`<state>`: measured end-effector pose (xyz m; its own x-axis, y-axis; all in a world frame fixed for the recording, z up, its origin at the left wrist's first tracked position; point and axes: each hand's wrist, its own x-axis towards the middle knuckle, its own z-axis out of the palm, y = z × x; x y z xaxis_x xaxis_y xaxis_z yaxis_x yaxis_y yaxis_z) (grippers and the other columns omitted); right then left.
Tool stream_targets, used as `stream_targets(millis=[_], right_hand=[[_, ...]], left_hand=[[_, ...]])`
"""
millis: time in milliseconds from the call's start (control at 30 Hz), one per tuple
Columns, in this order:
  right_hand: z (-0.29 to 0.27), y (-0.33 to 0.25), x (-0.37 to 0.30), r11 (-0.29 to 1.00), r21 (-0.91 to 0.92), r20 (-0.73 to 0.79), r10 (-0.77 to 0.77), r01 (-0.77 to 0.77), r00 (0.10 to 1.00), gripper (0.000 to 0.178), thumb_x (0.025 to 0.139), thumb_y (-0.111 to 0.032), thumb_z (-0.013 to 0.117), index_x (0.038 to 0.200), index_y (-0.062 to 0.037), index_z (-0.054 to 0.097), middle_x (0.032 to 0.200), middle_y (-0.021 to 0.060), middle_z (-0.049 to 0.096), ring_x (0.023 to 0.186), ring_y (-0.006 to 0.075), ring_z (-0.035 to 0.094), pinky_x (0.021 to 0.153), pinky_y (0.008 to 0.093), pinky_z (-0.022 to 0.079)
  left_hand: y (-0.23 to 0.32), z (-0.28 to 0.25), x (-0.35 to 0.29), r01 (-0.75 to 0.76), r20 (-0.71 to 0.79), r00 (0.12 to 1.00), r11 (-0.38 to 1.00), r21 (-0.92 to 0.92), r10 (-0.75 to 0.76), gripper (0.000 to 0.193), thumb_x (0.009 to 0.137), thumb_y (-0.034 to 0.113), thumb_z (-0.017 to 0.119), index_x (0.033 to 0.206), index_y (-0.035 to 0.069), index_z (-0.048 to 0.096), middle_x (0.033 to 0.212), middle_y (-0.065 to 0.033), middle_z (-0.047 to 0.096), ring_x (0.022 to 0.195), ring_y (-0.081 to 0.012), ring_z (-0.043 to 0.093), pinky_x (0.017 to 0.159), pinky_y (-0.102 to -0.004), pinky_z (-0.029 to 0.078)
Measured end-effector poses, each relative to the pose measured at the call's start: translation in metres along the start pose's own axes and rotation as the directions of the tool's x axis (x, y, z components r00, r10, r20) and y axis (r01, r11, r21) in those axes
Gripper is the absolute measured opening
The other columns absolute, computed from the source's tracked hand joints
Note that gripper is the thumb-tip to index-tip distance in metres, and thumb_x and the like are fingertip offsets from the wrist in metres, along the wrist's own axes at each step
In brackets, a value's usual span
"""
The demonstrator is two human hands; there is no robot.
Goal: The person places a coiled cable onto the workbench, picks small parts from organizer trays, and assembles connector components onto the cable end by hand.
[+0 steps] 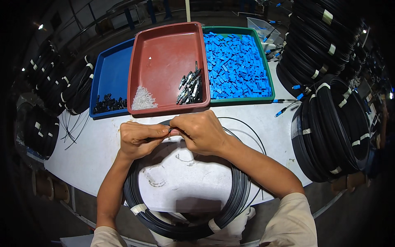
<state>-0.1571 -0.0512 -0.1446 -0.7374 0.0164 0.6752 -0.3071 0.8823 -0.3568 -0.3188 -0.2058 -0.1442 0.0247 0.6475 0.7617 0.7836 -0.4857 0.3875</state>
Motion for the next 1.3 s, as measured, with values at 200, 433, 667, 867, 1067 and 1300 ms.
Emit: stream_targets(millis=[200, 433, 667, 867, 1067, 1300], right_hand=[[-0.002, 0.006, 0.0, 0.948, -0.194, -0.074, -0.271, 0.253, 0.96, 0.018, 0.077, -0.009, 0.076, 0.092, -0.0017, 0.067, 0.071, 0.0073, 0.065, 0.056, 0.0221, 0.062, 0.051, 0.0344, 0.047], [-0.004, 0.0, 0.003, 0.888, -0.337, -0.089, -0.359, 0.311, 0.929, 0.016, 0.078, -0.014, 0.067, 0.09, -0.0046, 0.066, 0.067, 0.0005, 0.058, 0.057, 0.016, 0.06, 0.048, 0.0323, 0.045], [0.0, -0.004, -0.004, 0.976, -0.195, -0.031, -0.108, 0.1, 0.994, 0.015, 0.075, -0.012, 0.069, 0.088, -0.0065, 0.067, 0.064, 0.0052, 0.06, 0.056, 0.0226, 0.061, 0.049, 0.0358, 0.045], [0.001, 0.005, -0.003, 0.998, 0.045, -0.001, 0.037, -0.037, 0.999, 0.016, 0.078, -0.008, 0.077, 0.09, -0.0022, 0.067, 0.072, 0.0131, 0.067, 0.06, 0.028, 0.066, 0.052, 0.0376, 0.049], [-0.003, 0.003, 0.0, 0.952, -0.212, -0.035, -0.231, 0.219, 0.972, 0.016, 0.079, -0.011, 0.07, 0.091, -0.0026, 0.066, 0.076, 0.0057, 0.067, 0.065, 0.0226, 0.066, 0.056, 0.0354, 0.05], [-0.005, -0.003, 0.004, 0.892, -0.349, -0.058, -0.327, 0.287, 0.943, 0.017, 0.077, -0.013, 0.069, 0.091, -0.004, 0.066, 0.071, 0.0012, 0.059, 0.061, 0.0166, 0.061, 0.052, 0.0318, 0.047]], left_hand=[[0.006, -0.003, 0.001, 0.245, 0.032, 0.969, 0.964, -0.099, -0.243, 0.015, 0.077, -0.001, 0.079, 0.092, -0.001, 0.078, 0.081, -0.0125, 0.077, 0.068, -0.0139, 0.075, 0.06, -0.0222, 0.059], [0.007, -0.002, 0.001, 0.337, 0.05, 0.94, 0.896, -0.289, -0.337, 0.012, 0.08, -0.004, 0.077, 0.092, -0.005, 0.077, 0.08, -0.0157, 0.076, 0.07, -0.0153, 0.074, 0.063, -0.0232, 0.059], [0.002, 0.003, -0.001, 0.129, 0.001, 0.992, 0.982, -0.135, -0.13, 0.018, 0.074, -0.003, 0.079, 0.091, -0.001, 0.078, 0.081, -0.0123, 0.077, 0.069, -0.0172, 0.075, 0.061, -0.0259, 0.061], [0.008, 0.0, 0.004, -0.1, 0.043, 0.995, 0.976, 0.192, 0.093, 0.014, 0.073, -0.002, 0.08, 0.086, 0.002, 0.079, 0.082, -0.0103, 0.077, 0.069, -0.0189, 0.075, 0.06, -0.0268, 0.061], [0.009, -0.006, 0.003, 0.292, 0.08, 0.956, 0.946, -0.14, -0.283, 0.011, 0.08, -0.007, 0.077, 0.091, -0.007, 0.075, 0.083, -0.0172, 0.076, 0.074, -0.0178, 0.075, 0.066, -0.0253, 0.06], [0.011, -0.004, 0.002, 0.463, 0.123, 0.884, 0.805, -0.371, -0.451, 0.01, 0.082, -0.01, 0.075, 0.092, -0.011, 0.073, 0.085, -0.0199, 0.075, 0.078, -0.0209, 0.075, 0.074, -0.0291, 0.062]])
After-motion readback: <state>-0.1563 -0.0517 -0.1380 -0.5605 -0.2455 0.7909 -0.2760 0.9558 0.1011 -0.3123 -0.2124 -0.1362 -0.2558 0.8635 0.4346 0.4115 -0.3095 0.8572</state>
